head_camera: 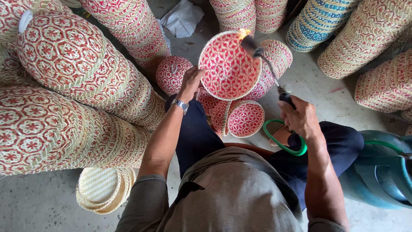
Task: The person uses a handheld blowtorch to apply flame to the interior and exterior surfaces of woven baskets. They rotate each basket to cover all sides, then place it back into a stack. The process is repeated for multiple baskets.
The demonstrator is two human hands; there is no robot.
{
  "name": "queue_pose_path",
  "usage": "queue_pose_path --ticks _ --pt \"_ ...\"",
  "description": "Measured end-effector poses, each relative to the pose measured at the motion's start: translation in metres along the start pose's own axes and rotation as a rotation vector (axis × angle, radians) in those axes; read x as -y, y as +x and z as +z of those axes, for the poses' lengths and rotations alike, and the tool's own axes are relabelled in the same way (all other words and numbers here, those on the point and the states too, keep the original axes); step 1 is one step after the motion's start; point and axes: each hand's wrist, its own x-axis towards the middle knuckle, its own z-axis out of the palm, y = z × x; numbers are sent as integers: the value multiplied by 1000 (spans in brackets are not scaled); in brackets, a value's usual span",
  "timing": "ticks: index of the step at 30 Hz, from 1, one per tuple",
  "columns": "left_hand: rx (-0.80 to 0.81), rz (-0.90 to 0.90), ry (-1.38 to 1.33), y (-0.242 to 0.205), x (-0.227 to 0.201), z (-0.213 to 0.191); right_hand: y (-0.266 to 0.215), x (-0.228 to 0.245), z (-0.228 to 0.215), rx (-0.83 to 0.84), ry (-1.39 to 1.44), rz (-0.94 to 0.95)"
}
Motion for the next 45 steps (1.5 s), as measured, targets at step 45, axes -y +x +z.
queue_pose_path --ticks 45 --pt "251 1308 1552 -62 -63 37 -1 -14 -26 43 -442 -187"
